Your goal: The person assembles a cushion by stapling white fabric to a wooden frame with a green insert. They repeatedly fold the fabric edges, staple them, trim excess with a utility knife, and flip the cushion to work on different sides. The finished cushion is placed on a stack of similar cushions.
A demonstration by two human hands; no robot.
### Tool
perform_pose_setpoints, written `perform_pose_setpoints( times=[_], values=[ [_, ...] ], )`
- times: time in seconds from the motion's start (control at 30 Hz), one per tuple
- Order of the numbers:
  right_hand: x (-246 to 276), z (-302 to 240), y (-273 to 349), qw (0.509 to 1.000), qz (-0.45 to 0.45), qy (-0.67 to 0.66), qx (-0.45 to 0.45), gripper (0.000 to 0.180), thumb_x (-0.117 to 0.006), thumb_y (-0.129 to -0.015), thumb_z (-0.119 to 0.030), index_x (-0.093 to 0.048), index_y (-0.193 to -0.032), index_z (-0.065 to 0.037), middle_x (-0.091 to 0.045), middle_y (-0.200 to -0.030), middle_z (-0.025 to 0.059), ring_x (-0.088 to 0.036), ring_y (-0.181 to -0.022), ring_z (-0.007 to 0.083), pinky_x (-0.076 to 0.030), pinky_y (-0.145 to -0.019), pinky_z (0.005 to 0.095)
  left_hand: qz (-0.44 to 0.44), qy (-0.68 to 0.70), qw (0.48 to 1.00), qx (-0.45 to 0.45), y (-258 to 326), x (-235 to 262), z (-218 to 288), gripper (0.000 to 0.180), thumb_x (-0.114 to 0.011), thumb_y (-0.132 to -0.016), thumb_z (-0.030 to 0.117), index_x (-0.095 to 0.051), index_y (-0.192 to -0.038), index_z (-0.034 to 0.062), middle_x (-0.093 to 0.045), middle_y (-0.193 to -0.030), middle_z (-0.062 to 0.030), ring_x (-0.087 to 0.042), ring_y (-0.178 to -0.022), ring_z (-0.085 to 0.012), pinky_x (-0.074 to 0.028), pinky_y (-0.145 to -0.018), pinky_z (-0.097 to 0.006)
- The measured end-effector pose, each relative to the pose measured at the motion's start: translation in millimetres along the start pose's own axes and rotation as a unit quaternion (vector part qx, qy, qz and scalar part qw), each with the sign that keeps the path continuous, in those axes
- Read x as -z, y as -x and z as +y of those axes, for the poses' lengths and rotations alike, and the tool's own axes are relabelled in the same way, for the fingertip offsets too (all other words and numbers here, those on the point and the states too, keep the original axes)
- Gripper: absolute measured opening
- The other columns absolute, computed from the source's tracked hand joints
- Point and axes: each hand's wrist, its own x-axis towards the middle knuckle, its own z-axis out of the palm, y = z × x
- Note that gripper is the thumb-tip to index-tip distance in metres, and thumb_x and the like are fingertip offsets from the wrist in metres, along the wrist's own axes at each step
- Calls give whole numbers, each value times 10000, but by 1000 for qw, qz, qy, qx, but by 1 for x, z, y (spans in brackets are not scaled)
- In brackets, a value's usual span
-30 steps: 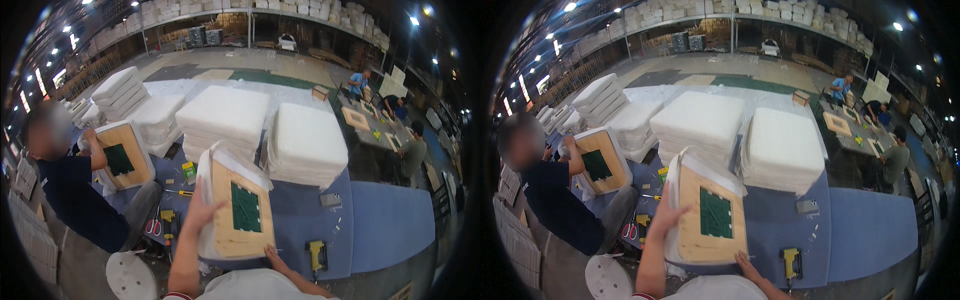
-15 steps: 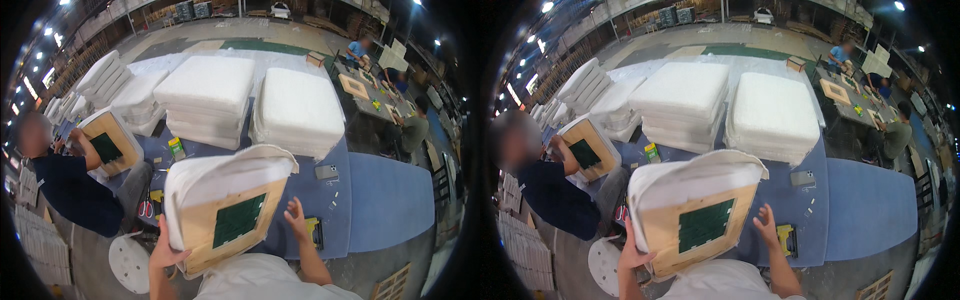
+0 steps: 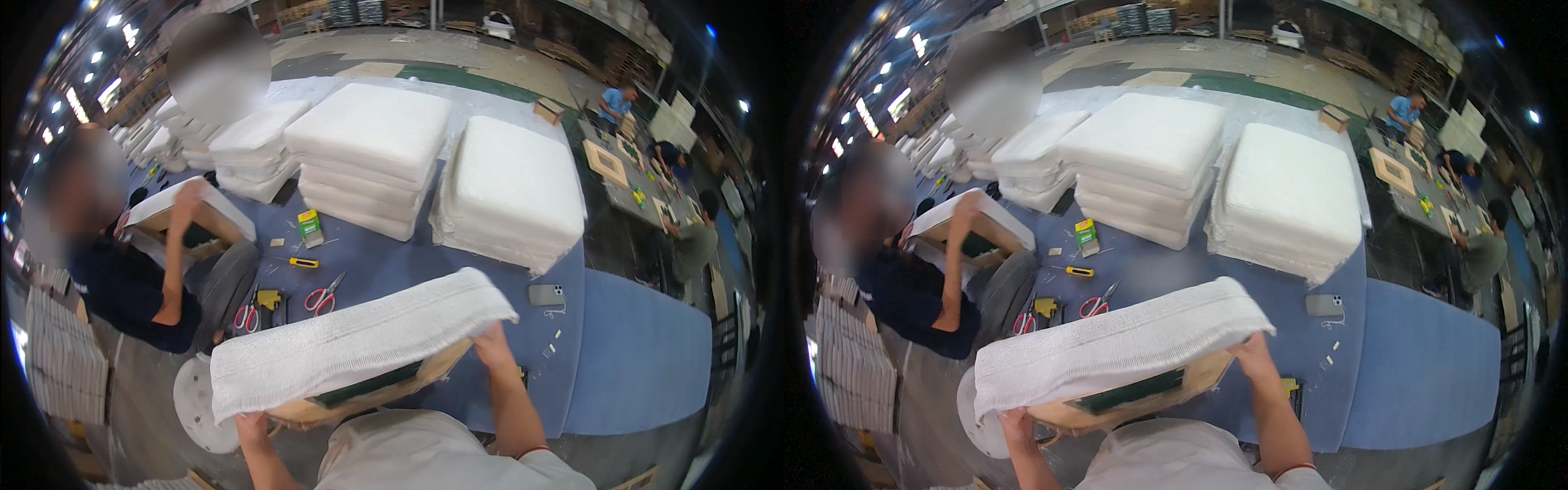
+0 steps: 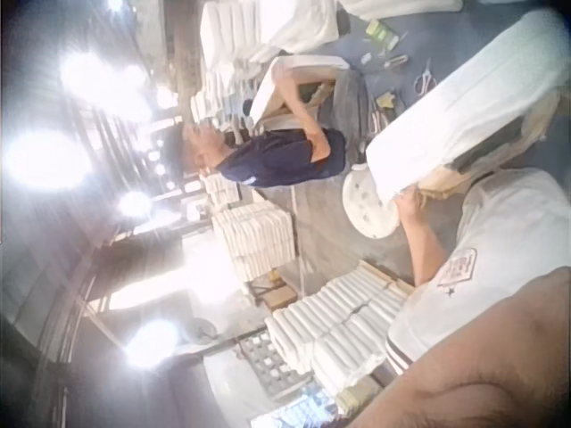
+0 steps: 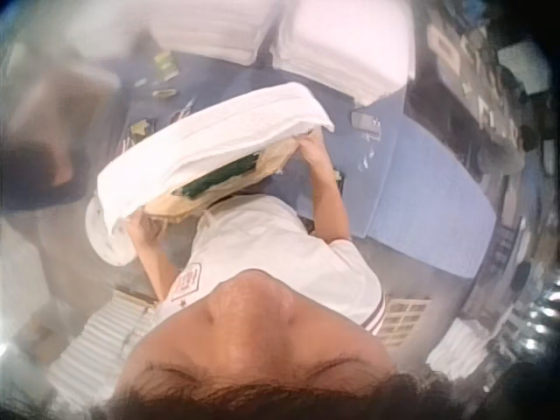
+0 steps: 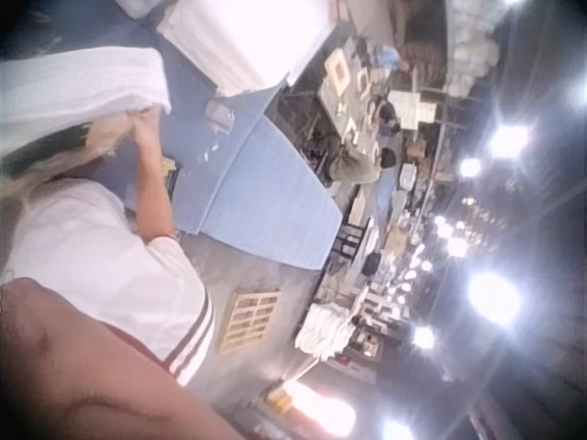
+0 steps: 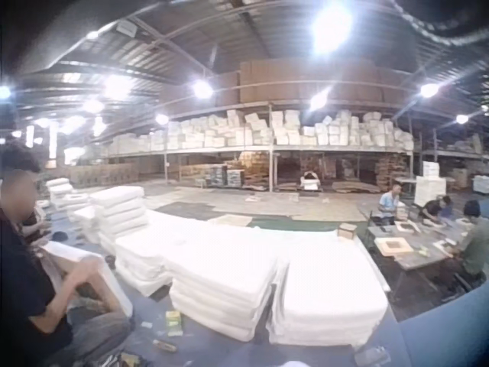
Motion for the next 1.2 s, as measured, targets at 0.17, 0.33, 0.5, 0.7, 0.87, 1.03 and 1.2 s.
perform_pose_setpoints(
  times=[0.17,0.33,0.5,0.7,0.87,1.03,1.2],
  values=[
    [25,-120,13,981,6,149,126,939,-950,-920,-395,-514,-1669,-33,-562,-1684,191,-515,-1589,342,-417,-1293,501,-22,70,997,-8,-41,-20,-27,811,-881,-996,224,-506,-1675,-13,-644,-1610,-140,-640,-1449,-276,-500,-1251,-450],
    [-23,-266,36,899,-101,279,323,922,-925,-921,-429,-529,-1667,-57,-525,-1715,238,-493,-1607,396,-404,-1296,545,-154,108,981,55,-66,-49,-99,709,-822,-1072,213,-531,-1678,-13,-644,-1637,-125,-636,-1462,-260,-486,-1272,-435],
    [-67,-235,45,890,18,334,311,968,-861,-914,-601,-531,-1684,-119,-403,-1786,319,-395,-1660,516,-311,-1332,644,-299,-311,851,299,-65,-94,-122,690,-817,-1065,500,-691,-1566,43,-689,-1625,-161,-636,-1508,-327,-488,-1267,-447],
    [-81,-233,45,843,68,424,325,915,-778,-992,-629,-523,-1718,-133,-331,-1847,316,-347,-1699,510,-285,-1351,640,-518,-337,785,-29,-31,-121,-60,338,-883,-988,359,-863,-1253,149,-810,-1359,-160,-775,-1259,-390,-611,-1079,-464],
    [-82,-224,39,830,58,430,351,814,-717,-1064,-645,-616,-1666,-106,-421,-1819,296,-391,-1696,473,-283,-1368,619,-347,-212,902,-146,-28,-169,13,243,-921,-941,198,-888,-1170,124,-816,-1297,-158,-789,-1148,-371,-615,-1047,-483],
    [-114,-236,32,838,66,411,353,660,-744,-1062,-595,-769,-1437,-53,-569,-1704,291,-554,-1572,471,-386,-1311,604,-159,-119,942,-271,-51,-214,77,397,-948,-866,116,-885,-1259,110,-816,-1231,-95,-747,-1182,-328,-582,-1068,-456],
    [-182,-280,20,777,48,471,415,433,-789,-1018,-435,-843,-1135,-21,-757,-1430,261,-695,-1402,429,-459,-1259,553,-226,-149,923,-274,-64,-208,64,387,-906,-895,48,-877,-1279,90,-823,-1204,-82,-739,-1192,-326,-560,-1093,-462]
  ],
)
